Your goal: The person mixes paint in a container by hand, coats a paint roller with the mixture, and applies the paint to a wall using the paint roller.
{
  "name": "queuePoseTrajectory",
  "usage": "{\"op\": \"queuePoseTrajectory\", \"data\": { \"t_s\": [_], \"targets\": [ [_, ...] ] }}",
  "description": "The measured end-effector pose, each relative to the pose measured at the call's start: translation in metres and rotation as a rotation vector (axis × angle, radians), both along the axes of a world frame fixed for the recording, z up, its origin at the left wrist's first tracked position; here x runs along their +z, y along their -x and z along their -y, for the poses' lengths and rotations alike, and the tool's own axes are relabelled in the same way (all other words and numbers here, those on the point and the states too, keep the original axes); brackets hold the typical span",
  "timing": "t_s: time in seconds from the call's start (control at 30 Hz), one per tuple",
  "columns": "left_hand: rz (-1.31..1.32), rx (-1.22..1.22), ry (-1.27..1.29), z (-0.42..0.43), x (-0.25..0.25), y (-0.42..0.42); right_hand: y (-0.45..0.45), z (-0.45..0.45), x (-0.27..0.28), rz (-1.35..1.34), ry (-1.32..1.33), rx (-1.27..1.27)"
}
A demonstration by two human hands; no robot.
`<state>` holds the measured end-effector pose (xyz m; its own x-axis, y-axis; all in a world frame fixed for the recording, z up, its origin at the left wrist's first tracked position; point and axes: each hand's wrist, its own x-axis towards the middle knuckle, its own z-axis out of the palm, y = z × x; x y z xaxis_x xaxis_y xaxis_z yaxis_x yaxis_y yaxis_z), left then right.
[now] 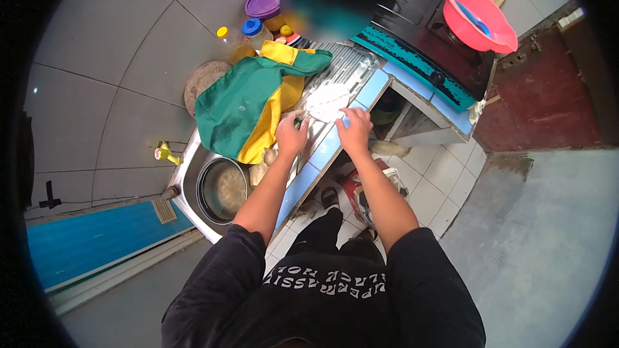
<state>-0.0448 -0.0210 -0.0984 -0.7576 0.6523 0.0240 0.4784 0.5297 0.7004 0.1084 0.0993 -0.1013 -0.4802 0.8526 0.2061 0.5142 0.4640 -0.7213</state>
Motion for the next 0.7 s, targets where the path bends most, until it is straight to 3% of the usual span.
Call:
{"op": "queuePoseTrajectory", "data": {
  "t_s": [0.1,0.33,0.6,0.7],
  "targets": [
    [-0.118,0.009,-0.035,0.012,0.007,-0.016,-0.06,0.022,0.009,-0.006,-0.007,-0.07],
    [-0.347,-0.074,-0.047,0.043,0.0,-0.071,-0.191,0.055,-0.041,0.194,0.184,-0.245],
    [-0.287,-0.196,-0.11,0.086,0.017,-0.213,-0.342,0.087,-0.084,0.461,0.459,-0.232],
    [-0.226,-0.248,-0.052,0.123,-0.031,-0.274,-0.395,0.104,-0.11,0.497,0.566,-0.237]
  ]
}}
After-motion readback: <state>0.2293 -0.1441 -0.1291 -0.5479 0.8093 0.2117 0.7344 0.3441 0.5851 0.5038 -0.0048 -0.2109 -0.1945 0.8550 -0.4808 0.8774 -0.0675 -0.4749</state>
